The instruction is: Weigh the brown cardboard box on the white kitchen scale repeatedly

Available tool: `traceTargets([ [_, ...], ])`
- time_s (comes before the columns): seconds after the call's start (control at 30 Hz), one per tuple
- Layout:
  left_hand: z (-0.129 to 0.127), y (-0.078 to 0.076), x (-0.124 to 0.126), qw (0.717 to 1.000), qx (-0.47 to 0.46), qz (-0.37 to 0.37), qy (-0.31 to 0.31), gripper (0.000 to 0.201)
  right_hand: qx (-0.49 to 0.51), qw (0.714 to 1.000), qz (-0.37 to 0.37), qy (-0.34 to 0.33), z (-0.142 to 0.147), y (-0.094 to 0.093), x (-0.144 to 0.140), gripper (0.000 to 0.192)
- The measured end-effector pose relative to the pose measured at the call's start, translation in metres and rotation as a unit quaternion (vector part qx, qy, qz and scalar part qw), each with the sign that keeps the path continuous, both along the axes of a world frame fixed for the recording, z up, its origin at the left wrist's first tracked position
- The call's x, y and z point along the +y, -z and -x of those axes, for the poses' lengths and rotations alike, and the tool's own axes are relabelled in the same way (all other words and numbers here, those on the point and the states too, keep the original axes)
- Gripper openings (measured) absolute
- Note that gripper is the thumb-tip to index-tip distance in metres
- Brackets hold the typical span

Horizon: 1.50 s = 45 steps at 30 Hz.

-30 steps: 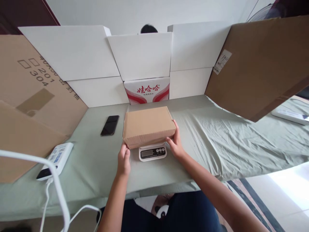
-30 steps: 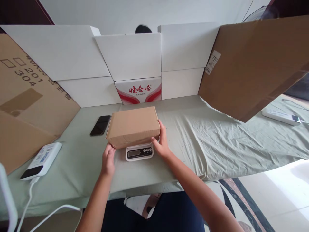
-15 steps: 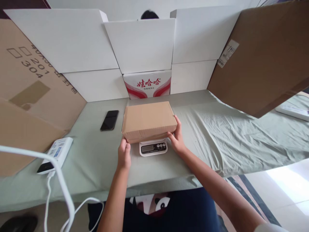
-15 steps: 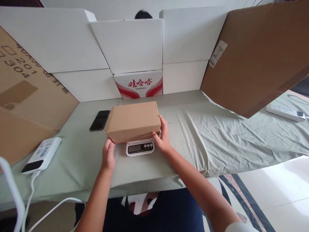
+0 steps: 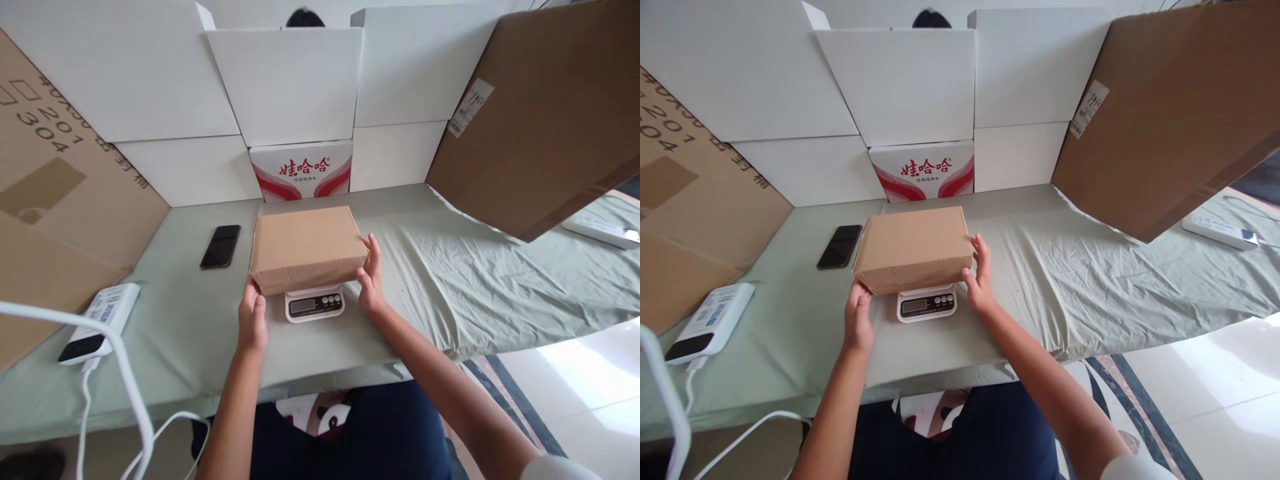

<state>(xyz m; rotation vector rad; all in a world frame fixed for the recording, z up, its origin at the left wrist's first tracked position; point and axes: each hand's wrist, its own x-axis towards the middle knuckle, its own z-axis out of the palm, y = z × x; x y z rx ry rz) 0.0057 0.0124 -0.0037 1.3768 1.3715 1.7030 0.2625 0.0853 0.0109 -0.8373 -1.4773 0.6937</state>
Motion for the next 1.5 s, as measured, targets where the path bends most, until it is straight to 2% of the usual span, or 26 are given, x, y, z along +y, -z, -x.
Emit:
traceTargets([
  [0.1,0.0,0.002,0.001,0.999,-0.04,-0.008,-0.014,0.077,0.036,0.999,0.008,-0.008,-0.001,-0.002,0.001,0.068],
  [0.3,0.0,0.002,0.001,0.999,-0.035,-0.003,-0.007,0.077,0.045,0.998,0.031,-0.007,0.0,-0.004,0.002,0.071],
  [0.4,-0.002,0.0,0.0,0.998,-0.055,-0.013,-0.015,0.076,0.092,0.995,0.044,-0.019,0.001,-0.005,0.006,0.072],
  [0.47,-0.004,-0.002,0.0,0.997,-0.068,-0.021,-0.022,0.078,0.155,0.985,0.076,-0.025,0.001,-0.005,0.011,0.073],
  [0.57,-0.005,-0.003,0.0,0.996,-0.079,-0.033,-0.034,0.082,0.257,0.954,0.15,-0.015,-0.003,-0.003,0.022,0.076],
  [0.67,-0.004,-0.004,0.001,0.994,-0.083,-0.043,-0.049,0.082,0.31,0.93,0.199,-0.004,-0.009,0.0,0.031,0.075],
  [0.8,-0.004,-0.003,0.002,0.993,-0.085,-0.05,-0.059,0.08,0.311,0.927,0.209,-0.001,-0.012,0.004,0.035,0.074],
  [0.97,-0.002,-0.001,0.002,0.995,-0.076,-0.047,-0.051,0.08,0.308,0.931,0.196,-0.005,-0.006,-0.002,0.031,0.072],
  [1.3,-0.001,0.004,0.003,0.994,-0.085,-0.049,-0.046,0.08,0.248,0.953,0.174,-0.013,0.001,-0.001,0.03,0.067],
  [1.5,-0.001,0.001,0.002,0.997,-0.062,-0.036,-0.039,0.081,0.185,0.974,0.125,-0.023,0.002,0.004,0.025,0.067],
])
